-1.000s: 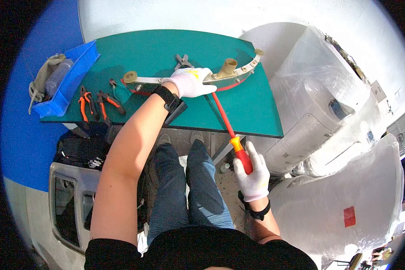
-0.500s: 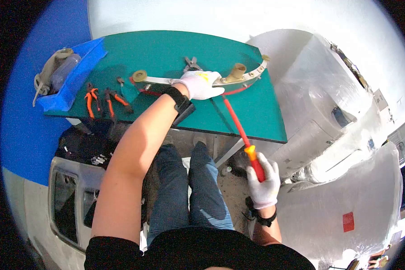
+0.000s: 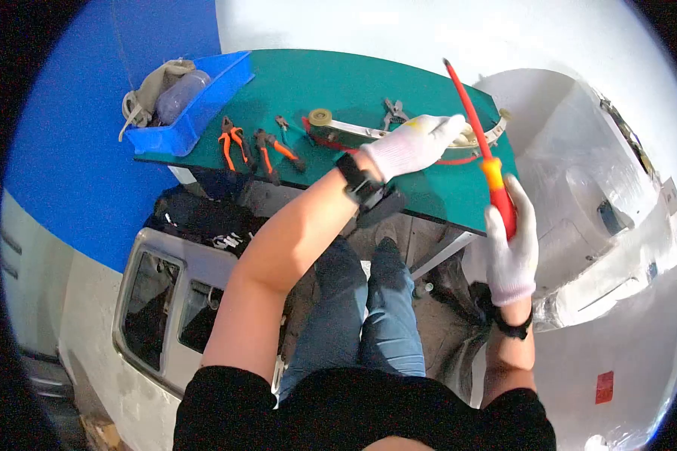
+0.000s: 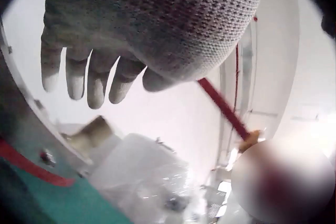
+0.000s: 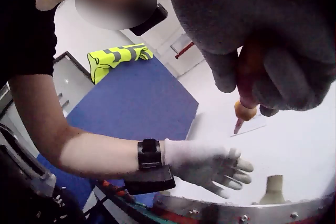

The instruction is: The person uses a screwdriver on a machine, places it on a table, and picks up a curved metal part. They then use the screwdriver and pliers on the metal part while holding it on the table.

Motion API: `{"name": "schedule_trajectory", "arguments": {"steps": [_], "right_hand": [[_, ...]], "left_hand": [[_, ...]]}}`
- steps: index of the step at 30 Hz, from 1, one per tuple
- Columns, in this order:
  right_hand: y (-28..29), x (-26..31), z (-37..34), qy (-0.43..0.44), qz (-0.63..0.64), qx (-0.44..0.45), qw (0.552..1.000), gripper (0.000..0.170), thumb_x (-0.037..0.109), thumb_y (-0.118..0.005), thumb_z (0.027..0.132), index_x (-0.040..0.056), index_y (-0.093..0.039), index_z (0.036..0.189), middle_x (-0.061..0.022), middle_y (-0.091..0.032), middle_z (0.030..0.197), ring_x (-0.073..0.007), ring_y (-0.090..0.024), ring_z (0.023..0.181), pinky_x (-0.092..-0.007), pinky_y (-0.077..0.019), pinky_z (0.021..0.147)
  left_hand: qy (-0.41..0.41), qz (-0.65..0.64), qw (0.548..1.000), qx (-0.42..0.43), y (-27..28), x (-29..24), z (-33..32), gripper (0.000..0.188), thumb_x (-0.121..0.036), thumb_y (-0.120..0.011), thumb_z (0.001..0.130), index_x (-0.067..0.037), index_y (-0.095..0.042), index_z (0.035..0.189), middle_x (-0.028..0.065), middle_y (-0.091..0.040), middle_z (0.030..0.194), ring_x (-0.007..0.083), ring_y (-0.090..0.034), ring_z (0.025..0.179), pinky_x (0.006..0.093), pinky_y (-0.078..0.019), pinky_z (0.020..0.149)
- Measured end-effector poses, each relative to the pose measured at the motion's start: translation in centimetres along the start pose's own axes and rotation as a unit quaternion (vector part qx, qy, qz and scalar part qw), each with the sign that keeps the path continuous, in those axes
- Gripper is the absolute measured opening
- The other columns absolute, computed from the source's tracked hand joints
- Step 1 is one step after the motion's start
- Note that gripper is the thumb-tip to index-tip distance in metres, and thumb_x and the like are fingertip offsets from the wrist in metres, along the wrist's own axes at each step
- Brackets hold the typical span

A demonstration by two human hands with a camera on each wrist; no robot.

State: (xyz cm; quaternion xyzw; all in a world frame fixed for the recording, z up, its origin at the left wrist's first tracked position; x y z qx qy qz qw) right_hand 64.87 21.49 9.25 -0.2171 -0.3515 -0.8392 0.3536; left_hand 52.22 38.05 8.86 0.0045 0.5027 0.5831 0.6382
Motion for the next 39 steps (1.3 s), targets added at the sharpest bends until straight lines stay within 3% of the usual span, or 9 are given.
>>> {"name": "schedule_trajectory", "arguments": {"steps": [2, 5, 10, 14, 21, 23, 30, 34, 39], "right_hand": [[-1.8, 1.4, 1.9, 0.063, -0.054, 0.025, 0.996, 0.048, 0.012, -0.061, 0.09, -0.0026, -0.044, 0.133, -0.0192, -0.054, 0.122, -0.0292, -0.055, 0.113, -0.036, -0.0429, 0.098], [-4.7, 4.2, 3.4, 0.124, -0.028, 0.056, 0.99, 0.051, 0.022, -0.062, 0.091, -0.0021, -0.043, 0.132, -0.0233, -0.053, 0.118, -0.0352, -0.054, 0.112, -0.0388, -0.0429, 0.097], [-8.4, 8.6, 6.2, 0.062, 0.016, 0.234, 0.97, 0.05, 0.038, -0.06, 0.09, 0.0001, -0.056, 0.122, -0.0224, -0.065, 0.102, -0.0371, -0.064, 0.094, -0.0403, -0.0503, 0.085], [-9.9, 7.6, 9.7, 0.088, -0.09, 0.209, 0.97, 0.049, 0.045, -0.055, 0.09, 0.0018, -0.063, 0.113, -0.0229, -0.067, 0.102, -0.0361, -0.065, 0.095, -0.0398, -0.0513, 0.084], [-16.1, -0.9, 12.0, 0.036, -0.323, 0.362, 0.874, 0.045, 0.041, -0.057, 0.088, 0.0037, -0.064, 0.111, -0.0224, -0.067, 0.102, -0.0358, -0.064, 0.097, -0.0403, -0.0518, 0.083], [-16.4, -2.1, 11.5, 0.036, -0.324, 0.394, 0.859, 0.043, 0.04, -0.058, 0.088, 0.0034, -0.064, 0.111, -0.0223, -0.067, 0.101, -0.0359, -0.064, 0.097, -0.0405, -0.0518, 0.083], [-16.6, -3.4, 10.4, 0.052, -0.301, 0.389, 0.869, 0.038, 0.033, -0.061, 0.087, 0.0036, -0.063, 0.111, -0.0205, -0.065, 0.109, -0.0366, -0.061, 0.103, -0.0418, -0.0503, 0.088], [-16.0, -3.2, 9.3, 0.036, -0.303, 0.392, 0.868, 0.044, 0.031, -0.062, 0.087, 0.0028, -0.056, 0.121, -0.0219, -0.059, 0.121, -0.0365, -0.057, 0.112, -0.042, -0.0489, 0.092], [-16.3, -4.1, 8.3, 0.071, -0.333, 0.364, 0.867, 0.063, 0.031, -0.06, 0.088, 0.0044, -0.037, 0.141, -0.0183, -0.039, 0.144, -0.034, -0.039, 0.132, -0.0401, -0.0362, 0.108]], "left_hand": [[0.123, -0.409, 0.904, -0.002, -0.3, -2.1, -2.4, 0.042, -0.036, -0.042, 0.101, -0.006, -0.053, 0.128, 0.0093, -0.062, 0.116, 0.0206, -0.061, 0.105, 0.0349, -0.0491, 0.09], [0.064, -0.305, 0.94, -0.141, 2.7, -2.7, -4.4, 0.038, -0.038, -0.048, 0.099, -0.006, -0.058, 0.118, 0.0054, -0.061, 0.107, 0.0141, -0.062, 0.094, 0.0295, -0.0505, 0.082], [0.152, -0.278, 0.912, -0.261, 8.9, -1.1, -7.3, 0.028, -0.033, -0.056, 0.095, -0.005, -0.06, 0.1, 0.0046, -0.061, 0.085, 0.0128, -0.059, 0.073, 0.0267, -0.0493, 0.068], [0.242, -0.278, 0.88, -0.298, 14.0, 1.6, -10.4, 0.027, -0.028, -0.055, 0.095, -0.002, -0.056, 0.102, 0.0091, -0.062, 0.082, 0.0198, -0.065, 0.069, 0.0282, -0.0534, 0.066], [0.384, 0.18, 0.877, -0.227, 20.6, 13.5, -13.8, 0.035, -0.031, -0.052, 0.092, 0.002, -0.06, 0.097, 0.0152, -0.065, 0.084, 0.0278, -0.066, 0.075, 0.0393, -0.0503, 0.07], [0.27, 0.43, 0.861, 0.027, 18.5, 13.0, -12.5, 0.044, -0.038, -0.052, 0.088, 0.004, -0.064, 0.09, 0.0239, -0.066, 0.089, 0.0384, -0.065, 0.085, 0.0442, -0.0485, 0.075], [0.423, 0.316, 0.843, -0.099, 17.6, 13.9, -12.5, 0.047, -0.038, -0.05, 0.084, 0.005, -0.066, 0.093, 0.0283, -0.065, 0.095, 0.0391, -0.065, 0.093, 0.0446, -0.0498, 0.08], [0.414, 0.358, 0.837, 0.029, 16.3, 15.3, -11.8, 0.043, -0.033, -0.049, 0.085, 0.005, -0.066, 0.094, 0.0266, -0.066, 0.096, 0.036, -0.067, 0.091, 0.0421, -0.0526, 0.079], [0.471, 0.316, 0.824, 0.008, 16.0, 12.9, -11.7, 0.04, -0.03, -0.049, 0.084, 0.004, -0.066, 0.095, 0.0259, -0.066, 0.097, 0.0374, -0.066, 0.092, 0.0419, -0.0522, 0.081]]}}
Point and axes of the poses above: each hand's wrist, its own z-axis towards the middle knuckle, its own y-axis out of the back of the hand, x = y × z, the point moved 7 cm from there along z, towards the middle knuckle
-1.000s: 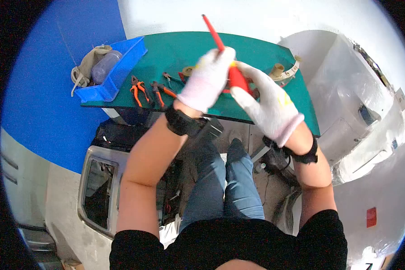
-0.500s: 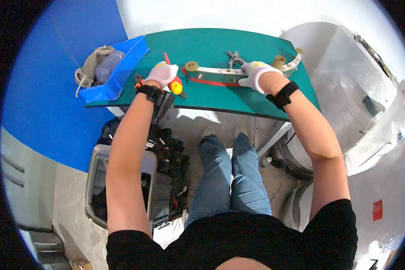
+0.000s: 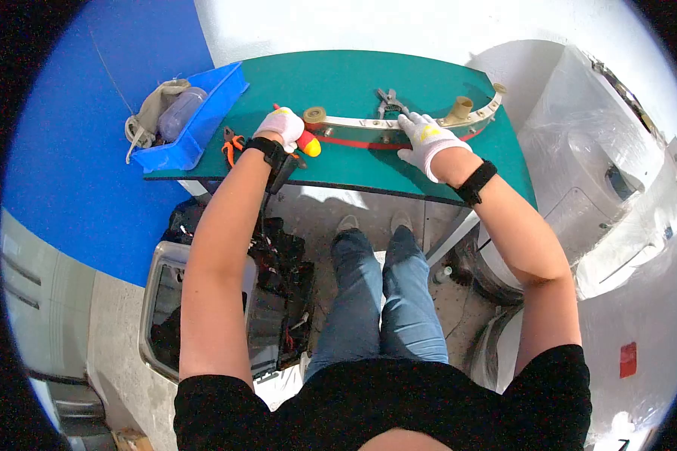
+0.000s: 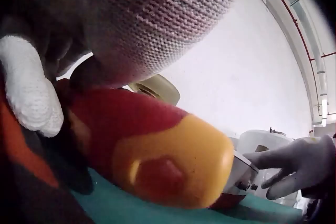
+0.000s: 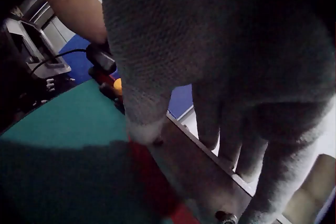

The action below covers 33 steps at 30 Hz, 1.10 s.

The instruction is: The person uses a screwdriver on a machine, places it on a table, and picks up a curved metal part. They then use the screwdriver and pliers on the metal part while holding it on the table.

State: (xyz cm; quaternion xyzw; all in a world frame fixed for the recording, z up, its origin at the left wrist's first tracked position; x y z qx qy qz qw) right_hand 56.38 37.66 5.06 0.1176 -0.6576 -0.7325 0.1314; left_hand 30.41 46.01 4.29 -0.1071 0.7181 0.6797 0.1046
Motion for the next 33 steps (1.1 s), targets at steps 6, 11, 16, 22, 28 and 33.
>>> {"name": "schedule_trajectory", "arguments": {"steps": [6, 11, 16, 22, 28, 33], "right_hand": [[0.0, -0.3, -0.4, 0.02, -0.005, -0.031, 0.999, 0.064, 0.031, -0.062, 0.088, 0.0067, -0.036, 0.141, -0.0173, -0.038, 0.144, -0.0347, -0.038, 0.133, -0.0418, -0.0367, 0.108], [1.7, 0.0, 0.5, 0.031, 0.003, 0.008, 0.999, 0.051, 0.03, -0.063, 0.087, 0.0078, -0.048, 0.13, -0.0171, -0.052, 0.132, -0.0338, -0.051, 0.122, -0.0429, -0.046, 0.098], [0.9, 0.3, 2.6, 0.015, -0.001, 0.066, 0.998, 0.043, 0.03, -0.059, 0.09, 0.0073, -0.053, 0.126, -0.017, -0.061, 0.119, -0.035, -0.059, 0.108, -0.0409, -0.0487, 0.09], [1.0, 0.5, 3.2, -0.005, -0.082, 0.048, 0.995, 0.036, 0.03, -0.061, 0.089, 0.0059, -0.059, 0.115, -0.0165, -0.064, 0.113, -0.0342, -0.062, 0.105, -0.0415, -0.0505, 0.088], [-0.2, -0.4, 4.3, 0.001, -0.045, 0.053, 0.998, 0.032, 0.027, -0.064, 0.087, 0.006, -0.061, 0.111, -0.017, -0.064, 0.11, -0.0341, -0.062, 0.104, -0.0409, -0.0515, 0.086], [-0.3, -0.3, 4.3, 0.001, -0.045, 0.058, 0.997, 0.032, 0.026, -0.063, 0.087, 0.0059, -0.061, 0.112, -0.0177, -0.064, 0.11, -0.0344, -0.062, 0.104, -0.0409, -0.0514, 0.087]], "left_hand": [[-0.068, 0.076, 0.993, -0.055, 1.5, 0.0, -1.3, 0.04, -0.033, -0.054, 0.085, 0.003, -0.064, 0.101, 0.0263, -0.065, 0.1, 0.0375, -0.063, 0.097, 0.0426, -0.0503, 0.084], [-0.24, 0.133, 0.958, -0.079, 0.1, -1.0, -4.1, 0.051, -0.045, -0.062, 0.083, 0.0, -0.062, 0.109, 0.0242, -0.063, 0.105, 0.0422, -0.061, 0.094, 0.0439, -0.0491, 0.086], [-0.099, 0.173, 0.979, -0.047, -2.2, -3.3, -9.6, 0.084, -0.059, -0.059, 0.082, -0.009, -0.035, 0.144, 0.0296, -0.037, 0.14, 0.0511, -0.048, 0.117, 0.0557, -0.0389, 0.1], [-0.006, 0.165, 0.985, -0.051, -4.3, -2.5, -9.2, 0.075, -0.051, -0.051, 0.09, -0.02, -0.019, 0.149, 0.017, -0.023, 0.151, 0.049, -0.031, 0.132, 0.0737, -0.0286, 0.096], [-0.044, 0.181, 0.981, -0.054, -4.4, -1.0, -8.0, 0.065, -0.038, -0.051, 0.093, -0.02, -0.021, 0.148, 0.0188, -0.021, 0.152, 0.0507, -0.03, 0.132, 0.0717, -0.0283, 0.098], [-0.11, 0.19, 0.976, 0.007, -3.6, 0.0, -6.9, 0.064, -0.031, -0.051, 0.094, -0.018, -0.018, 0.148, 0.0212, -0.017, 0.152, 0.053, -0.025, 0.134, 0.0676, -0.0275, 0.103]]}}
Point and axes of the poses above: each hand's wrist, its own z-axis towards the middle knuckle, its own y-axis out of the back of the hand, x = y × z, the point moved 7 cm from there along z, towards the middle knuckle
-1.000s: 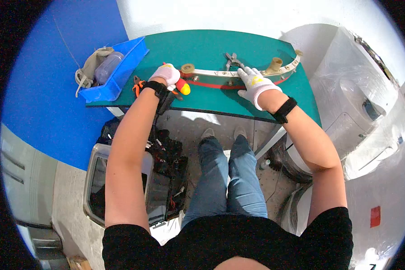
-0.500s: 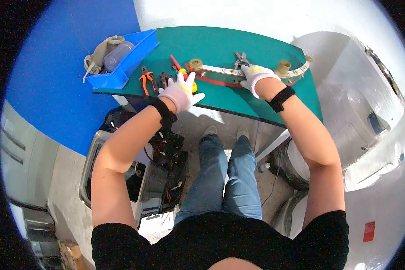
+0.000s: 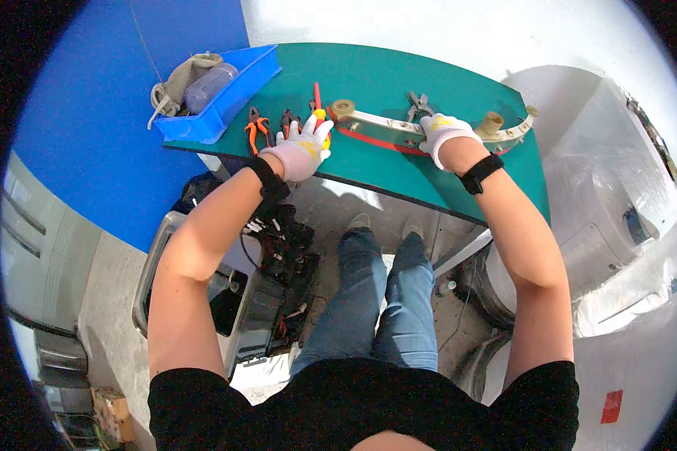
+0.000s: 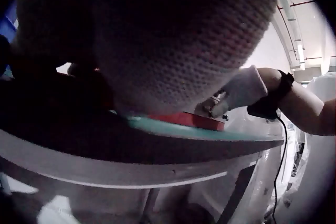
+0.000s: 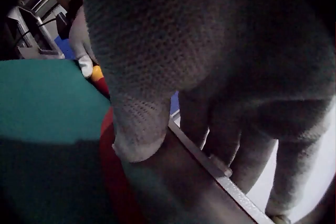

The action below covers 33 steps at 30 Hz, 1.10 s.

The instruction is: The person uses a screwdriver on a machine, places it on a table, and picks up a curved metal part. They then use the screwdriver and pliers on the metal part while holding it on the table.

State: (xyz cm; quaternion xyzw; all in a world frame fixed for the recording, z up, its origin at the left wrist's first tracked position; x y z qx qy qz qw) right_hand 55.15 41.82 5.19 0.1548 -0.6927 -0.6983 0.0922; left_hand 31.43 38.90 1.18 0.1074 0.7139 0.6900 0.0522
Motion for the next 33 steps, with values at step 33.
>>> {"name": "schedule_trajectory", "arguments": {"steps": [33], "right_hand": [[1.8, 1.8, 0.8, 0.024, 0.013, 0.103, 0.994, 0.041, 0.012, -0.044, 0.093, 0.0001, -0.046, 0.132, -0.0262, -0.041, 0.14, -0.036, -0.048, 0.126, -0.0424, -0.0431, 0.101]], "left_hand": [[-0.093, -0.095, 0.991, -0.002, 0.9, 5.2, 4.3, 0.059, -0.025, -0.054, 0.091, -0.017, -0.028, 0.144, 0.0278, -0.039, 0.137, 0.048, -0.037, 0.129, 0.0531, -0.0283, 0.109]]}}
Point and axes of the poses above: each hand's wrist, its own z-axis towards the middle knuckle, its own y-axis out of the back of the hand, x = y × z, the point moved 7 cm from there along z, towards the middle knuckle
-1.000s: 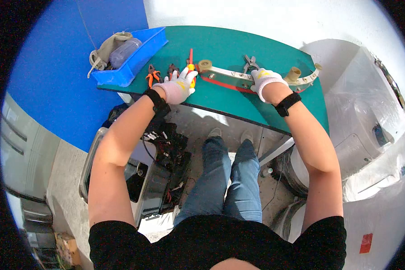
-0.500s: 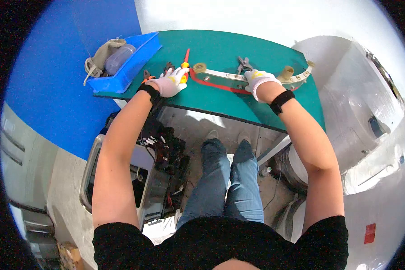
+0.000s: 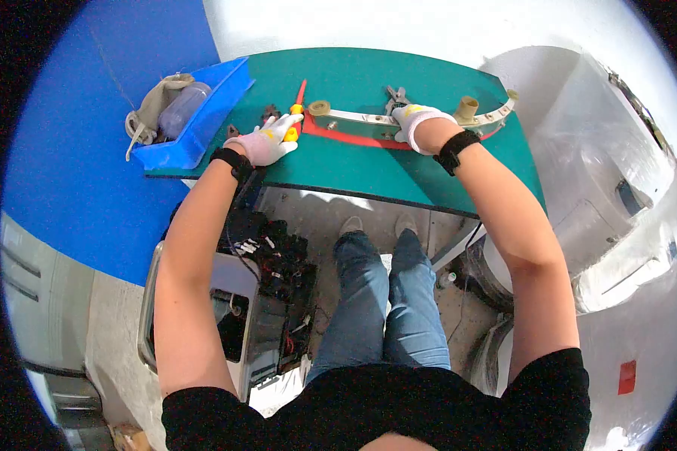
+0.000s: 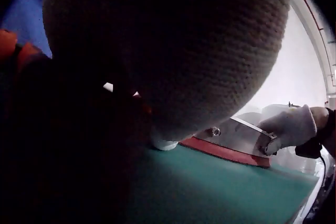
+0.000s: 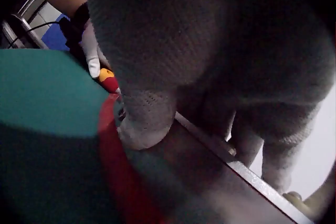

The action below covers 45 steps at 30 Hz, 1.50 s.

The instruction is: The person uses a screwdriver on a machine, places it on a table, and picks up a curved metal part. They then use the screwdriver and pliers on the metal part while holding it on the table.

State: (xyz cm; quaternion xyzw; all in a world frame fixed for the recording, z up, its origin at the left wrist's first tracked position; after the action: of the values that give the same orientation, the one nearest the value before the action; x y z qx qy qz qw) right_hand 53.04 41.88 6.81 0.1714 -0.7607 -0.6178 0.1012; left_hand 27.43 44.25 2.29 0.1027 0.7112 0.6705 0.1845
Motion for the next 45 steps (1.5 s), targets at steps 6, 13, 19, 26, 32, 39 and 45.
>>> {"name": "schedule_trajectory", "arguments": {"steps": [6, 13, 19, 26, 32, 39, 45], "right_hand": [[-1.3, -1.6, 6.3, -0.006, -0.016, -0.081, 0.997, 0.035, 0.019, -0.06, 0.088, 0.0068, -0.055, 0.12, -0.0195, -0.063, 0.111, -0.0363, -0.061, 0.103, -0.0416, -0.0507, 0.082], [-1.9, -1.6, 7.2, -0.003, -0.032, -0.08, 0.996, 0.042, 0.027, -0.06, 0.089, 0.0082, -0.049, 0.126, -0.0174, -0.061, 0.117, -0.035, -0.059, 0.109, -0.0436, -0.0493, 0.09], [-0.4, -0.5, 4.6, -0.008, -0.012, -0.129, 0.992, 0.032, 0.015, -0.056, 0.084, 0.003, -0.065, 0.113, -0.0203, -0.063, 0.117, -0.0329, -0.063, 0.108, -0.0408, -0.0526, 0.088], [-1.1, -0.3, 4.3, -0.027, -0.016, -0.081, 0.996, 0.048, 0.025, -0.06, 0.088, 0.0144, -0.047, 0.134, -0.0152, -0.062, 0.12, -0.0332, -0.06, 0.108, -0.042, -0.0504, 0.088], [-0.6, -0.2, 2.2, -0.071, 0.06, -0.099, 0.991, 0.04, 0.019, -0.058, 0.088, 0.0143, -0.05, 0.128, -0.0155, -0.059, 0.125, -0.0358, -0.058, 0.115, -0.0494, -0.0466, 0.095], [-1.0, -0.3, 3.1, -0.065, 0.077, -0.106, 0.989, 0.04, 0.019, -0.058, 0.088, 0.012, -0.05, 0.127, -0.0155, -0.057, 0.129, -0.0357, -0.055, 0.119, -0.0588, -0.0389, 0.099], [-2.7, -1.1, 6.8, -0.062, 0.059, -0.165, 0.983, 0.036, 0.023, -0.057, 0.089, 0.0126, -0.061, 0.124, -0.0139, -0.055, 0.133, -0.0374, -0.05, 0.125, -0.067, -0.0325, 0.101]], "left_hand": [[-0.022, -0.022, 0.999, -0.021, 1.6, 0.3, -1.3, 0.066, -0.033, -0.054, 0.091, -0.013, -0.027, 0.148, 0.0253, -0.024, 0.151, 0.0449, -0.022, 0.14, 0.0447, -0.0214, 0.115], [0.267, 0.101, 0.958, -0.022, 3.7, 3.7, -5.6, 0.076, -0.047, -0.06, 0.086, -0.002, -0.035, 0.142, 0.0295, -0.038, 0.141, 0.0399, -0.041, 0.131, 0.0435, -0.037, 0.106], [0.325, 0.033, 0.945, -0.001, 2.8, 5.6, -6.3, 0.096, -0.064, -0.059, 0.079, 0.008, -0.035, 0.137, 0.0301, -0.049, 0.132, 0.0372, -0.052, 0.121, 0.0404, -0.0429, 0.1], [0.331, -0.016, 0.942, 0.054, 1.9, 5.3, -6.3, 0.107, -0.063, -0.062, 0.075, 0.011, -0.023, 0.142, 0.0266, -0.049, 0.135, 0.0342, -0.05, 0.126, 0.0385, -0.0412, 0.102], [0.252, -0.005, 0.966, 0.052, 0.5, 8.1, -4.3, 0.1, -0.061, -0.062, 0.075, 0.011, -0.032, 0.137, 0.0272, -0.055, 0.126, 0.0347, -0.057, 0.116, 0.0358, -0.0459, 0.094], [0.235, 0.002, 0.969, 0.073, 1.4, 6.1, -5.8, 0.102, -0.058, -0.06, 0.077, 0.007, -0.018, 0.145, 0.029, -0.057, 0.122, 0.0367, -0.058, 0.114, 0.0369, -0.0454, 0.095], [0.234, -0.081, 0.965, 0.082, 2.0, 4.7, -6.4, 0.1, -0.052, -0.059, 0.077, 0.008, -0.017, 0.144, 0.0292, -0.056, 0.122, 0.0382, -0.056, 0.115, 0.0384, -0.0438, 0.095]]}}
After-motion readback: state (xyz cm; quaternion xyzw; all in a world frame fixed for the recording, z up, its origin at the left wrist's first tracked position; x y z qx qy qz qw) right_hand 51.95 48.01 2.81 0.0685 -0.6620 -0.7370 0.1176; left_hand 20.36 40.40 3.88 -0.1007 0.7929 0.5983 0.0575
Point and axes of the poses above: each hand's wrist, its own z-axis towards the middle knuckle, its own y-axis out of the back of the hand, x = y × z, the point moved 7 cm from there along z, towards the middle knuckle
